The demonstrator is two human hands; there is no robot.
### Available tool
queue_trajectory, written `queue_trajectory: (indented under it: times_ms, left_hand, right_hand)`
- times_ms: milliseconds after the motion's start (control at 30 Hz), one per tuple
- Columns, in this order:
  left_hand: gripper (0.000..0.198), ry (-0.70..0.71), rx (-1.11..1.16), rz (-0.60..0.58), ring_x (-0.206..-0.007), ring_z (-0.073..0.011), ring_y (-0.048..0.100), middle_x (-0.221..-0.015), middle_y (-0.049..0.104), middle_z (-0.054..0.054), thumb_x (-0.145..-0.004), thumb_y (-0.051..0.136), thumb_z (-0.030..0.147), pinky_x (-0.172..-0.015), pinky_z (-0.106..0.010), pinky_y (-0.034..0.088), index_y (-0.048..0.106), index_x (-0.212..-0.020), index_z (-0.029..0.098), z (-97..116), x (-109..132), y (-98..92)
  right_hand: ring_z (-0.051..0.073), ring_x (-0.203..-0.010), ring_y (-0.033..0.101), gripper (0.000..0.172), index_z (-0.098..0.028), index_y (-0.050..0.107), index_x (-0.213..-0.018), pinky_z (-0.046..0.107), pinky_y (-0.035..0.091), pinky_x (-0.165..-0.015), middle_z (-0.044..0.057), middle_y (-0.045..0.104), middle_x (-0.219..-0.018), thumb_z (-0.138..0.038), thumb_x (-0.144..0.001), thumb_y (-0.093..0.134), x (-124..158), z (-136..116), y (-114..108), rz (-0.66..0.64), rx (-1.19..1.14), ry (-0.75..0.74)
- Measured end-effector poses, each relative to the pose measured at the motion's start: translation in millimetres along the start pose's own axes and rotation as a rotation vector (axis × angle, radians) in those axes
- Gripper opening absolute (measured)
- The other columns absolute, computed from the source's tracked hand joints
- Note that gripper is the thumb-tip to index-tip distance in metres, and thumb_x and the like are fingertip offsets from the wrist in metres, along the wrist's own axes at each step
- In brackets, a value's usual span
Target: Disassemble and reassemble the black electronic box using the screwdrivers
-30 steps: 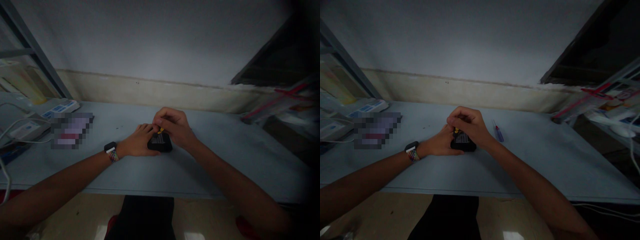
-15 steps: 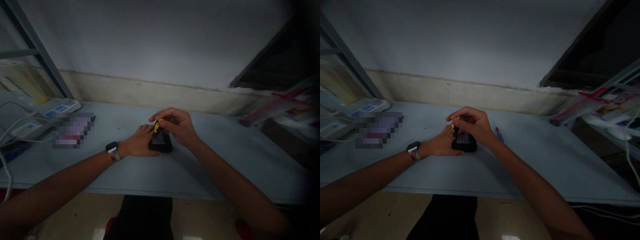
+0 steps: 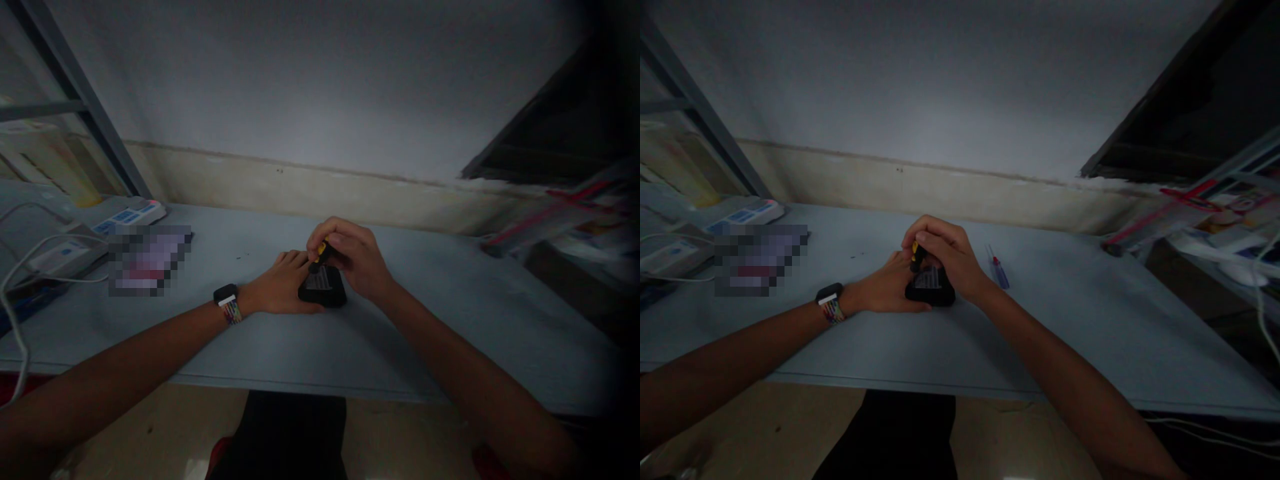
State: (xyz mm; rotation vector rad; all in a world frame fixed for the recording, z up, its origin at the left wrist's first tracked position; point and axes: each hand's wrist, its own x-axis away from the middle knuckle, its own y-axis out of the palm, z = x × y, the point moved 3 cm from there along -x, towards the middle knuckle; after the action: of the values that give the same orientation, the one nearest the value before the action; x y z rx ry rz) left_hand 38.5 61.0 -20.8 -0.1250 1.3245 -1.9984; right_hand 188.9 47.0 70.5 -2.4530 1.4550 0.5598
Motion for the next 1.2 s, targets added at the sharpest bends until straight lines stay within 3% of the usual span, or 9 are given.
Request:
queue_trajectory:
  times_ms: [133, 267, 433, 533, 633, 867, 1000, 1100, 1200]
  left_hand:
    - [0.105, 0.025, 0.024, 0.015, -0.15, -0.0475, 0.047, -0.164, 0.052, -0.022, -0.083, 0.08, 0.076, -0.124, -0.073, 0.038, 0.044, -0.165, 0.023, 0.0, -0.1, 0.8]
    - [0.104, 0.025, 0.025, 0.019, -0.159, -0.0486, 0.038, -0.169, 0.047, -0.021, -0.082, 0.083, 0.073, -0.125, -0.074, 0.038, 0.044, -0.166, 0.024, 0.3, 0.3, -0.5]
    - [0.099, 0.011, 0.027, -0.001, -0.149, -0.0475, 0.049, -0.158, 0.057, -0.022, -0.084, 0.082, 0.071, -0.124, -0.073, 0.039, 0.046, -0.162, 0.022, 3.5, 1.1, -4.0]
    - [0.099, 0.013, 0.025, 0.005, -0.144, -0.0454, 0.053, -0.155, 0.058, -0.021, -0.084, 0.083, 0.068, -0.123, -0.073, 0.04, 0.044, -0.163, 0.023, 4.8, 1.1, -5.0]
    - [0.094, 0.011, 0.014, 0.015, -0.146, -0.0459, 0.051, -0.158, 0.056, -0.019, -0.084, 0.083, 0.069, -0.122, -0.072, 0.041, 0.048, -0.159, 0.025, 4.2, 0.9, -4.5]
    - [0.096, 0.02, -0.003, 0.005, -0.147, -0.0454, 0.051, -0.159, 0.056, -0.02, -0.085, 0.081, 0.072, -0.124, -0.071, 0.04, 0.046, -0.159, 0.023, 2.7, 1.5, -1.6]
    - [0.096, 0.036, 0.0, 0.017, -0.146, -0.0453, 0.052, -0.157, 0.058, -0.019, -0.085, 0.081, 0.072, -0.125, -0.073, 0.038, 0.047, -0.161, 0.023, 0.4, 2.1, 1.2]
    - [0.099, 0.039, 0.033, 0.04, -0.149, -0.0448, 0.051, -0.163, 0.054, -0.019, -0.085, 0.082, 0.067, -0.128, -0.072, 0.036, 0.041, -0.166, 0.025, -0.6, 2.9, 1.6]
    - [0.1, 0.046, 0.062, 0.031, -0.157, -0.0447, 0.045, -0.169, 0.05, -0.017, -0.086, 0.083, 0.063, -0.129, -0.071, 0.037, 0.038, -0.168, 0.027, -0.4, 3.4, 1.6]
  right_hand:
    - [0.012, -0.06, 0.065, 0.04, -0.026, 0.058, -0.107, 0.022, 0.048, -0.056, -0.005, 0.073, -0.071, -0.048, -0.092, 0.088, -3.2, 4.4, 5.9, 0.052, -0.103, 0.062]
    - [0.009, -0.055, 0.063, 0.047, -0.026, 0.05, -0.098, 0.018, 0.043, -0.049, -0.002, 0.08, -0.079, -0.047, -0.09, 0.091, -4.9, 4.5, 6.7, 0.053, -0.089, 0.079]
    - [0.005, -0.055, 0.057, 0.032, -0.021, 0.066, -0.094, 0.017, 0.041, -0.046, 0.006, 0.087, -0.106, -0.041, -0.092, 0.091, -5.3, -0.2, 2.2, 0.048, -0.033, 0.016]
    - [0.006, -0.057, 0.057, 0.019, -0.021, 0.082, -0.101, 0.019, 0.039, -0.045, 0.007, 0.086, -0.113, -0.038, -0.094, 0.088, -4.1, -0.2, -2.7, -0.004, 0.004, -0.024]
    - [0.008, -0.059, 0.055, 0.018, -0.024, 0.089, -0.108, 0.022, 0.036, -0.046, 0.008, 0.086, -0.118, -0.037, -0.101, 0.078, -2.4, 0.6, -8.3, -0.05, 0.066, -0.056]
    - [0.012, -0.059, 0.05, 0.025, -0.019, 0.083, -0.081, 0.027, 0.035, -0.05, 0.005, 0.075, -0.081, -0.032, -0.095, 0.067, -1.5, -6.2, -5.6, -0.032, -0.005, -0.05]
    - [0.012, -0.064, 0.064, 0.023, -0.019, 0.077, -0.095, 0.023, 0.05, -0.06, 0.0, 0.074, -0.075, -0.041, -0.095, 0.084, -2.2, -6.1, 4.1, -0.054, -0.07, -0.017]
    - [0.011, -0.064, 0.07, 0.041, -0.023, 0.063, -0.101, 0.021, 0.055, -0.063, -0.005, 0.074, -0.072, -0.038, -0.085, 0.097, -2.3, -0.6, 7.8, -0.036, -0.13, 0.073]
    - [0.014, -0.074, 0.078, 0.047, -0.024, 0.055, -0.095, 0.022, 0.059, -0.066, -0.002, 0.081, -0.082, -0.035, -0.083, 0.099, -2.5, 1.5, 8.0, -0.042, -0.168, 0.096]
